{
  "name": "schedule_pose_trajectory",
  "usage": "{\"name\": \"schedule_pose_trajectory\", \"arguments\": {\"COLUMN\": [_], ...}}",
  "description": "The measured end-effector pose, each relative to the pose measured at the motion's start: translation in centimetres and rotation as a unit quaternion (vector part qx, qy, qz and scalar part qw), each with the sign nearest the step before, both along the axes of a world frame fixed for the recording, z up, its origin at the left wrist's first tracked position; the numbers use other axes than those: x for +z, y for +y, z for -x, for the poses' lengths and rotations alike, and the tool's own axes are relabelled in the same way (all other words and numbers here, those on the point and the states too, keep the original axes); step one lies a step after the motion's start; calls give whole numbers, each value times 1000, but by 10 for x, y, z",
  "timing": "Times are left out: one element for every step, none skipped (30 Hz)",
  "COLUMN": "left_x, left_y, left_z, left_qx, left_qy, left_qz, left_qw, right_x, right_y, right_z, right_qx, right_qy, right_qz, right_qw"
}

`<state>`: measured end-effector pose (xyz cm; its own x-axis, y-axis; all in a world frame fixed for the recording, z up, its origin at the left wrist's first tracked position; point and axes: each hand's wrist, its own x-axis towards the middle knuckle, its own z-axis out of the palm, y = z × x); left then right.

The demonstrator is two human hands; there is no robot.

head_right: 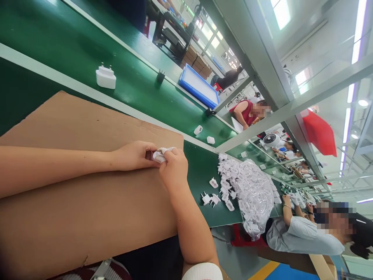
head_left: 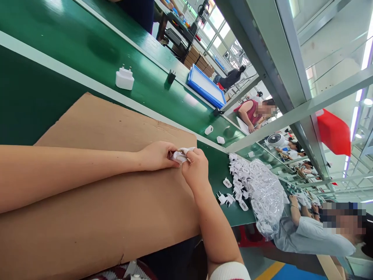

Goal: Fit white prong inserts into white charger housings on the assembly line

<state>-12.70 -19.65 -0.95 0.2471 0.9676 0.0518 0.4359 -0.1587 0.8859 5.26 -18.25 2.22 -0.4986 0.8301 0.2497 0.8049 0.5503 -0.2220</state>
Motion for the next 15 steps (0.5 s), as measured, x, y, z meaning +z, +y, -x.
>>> {"name": "schedule_pose_trajectory", "arguments": {"left_x": [0,0,-1,-2,-3,-4,-4,-5,-6,-6,-7,-7,-7,-6,-6], "left_y": [0,-1,-1,-1,-1,-2,-2,-2,-3,-3,-4,-5,-5,-6,-6], "left_z": [0,-1,-1,-2,-3,-4,-5,-5,-6,-6,-6,-6,-6,-5,-5], "left_qx": [0,3,10,17,23,26,24,21,20,22,29,35,40,43,45], "left_qy": [3,8,13,17,20,23,25,27,28,31,35,42,53,64,75], "left_qz": [-3,-5,-6,-5,0,4,8,7,4,-1,-6,-6,-1,5,13], "left_qw": [1000,1000,1000,1000,1000,999,999,999,999,999,999,998,998,997,996], "right_x": [1,1,1,0,-3,-6,-10,-14,-17,-19,-20,-20,-20,-20,-21], "right_y": [-1,-1,-2,-3,-5,-6,-7,-8,-8,-10,-12,-15,-21,-29,-39], "right_z": [0,1,1,1,2,3,4,5,5,2,-4,-13,-26,-42,-60], "right_qx": [-10,-21,-33,-46,-59,-72,-81,-88,-94,-94,-92,-87,-84,-87,-101], "right_qy": [-9,-10,-3,12,32,51,67,77,86,97,112,127,135,132,116], "right_qz": [4,12,23,36,45,48,45,39,36,40,49,55,52,38,12], "right_qw": [1000,1000,999,998,997,995,993,992,991,990,988,987,986,987,988]}}
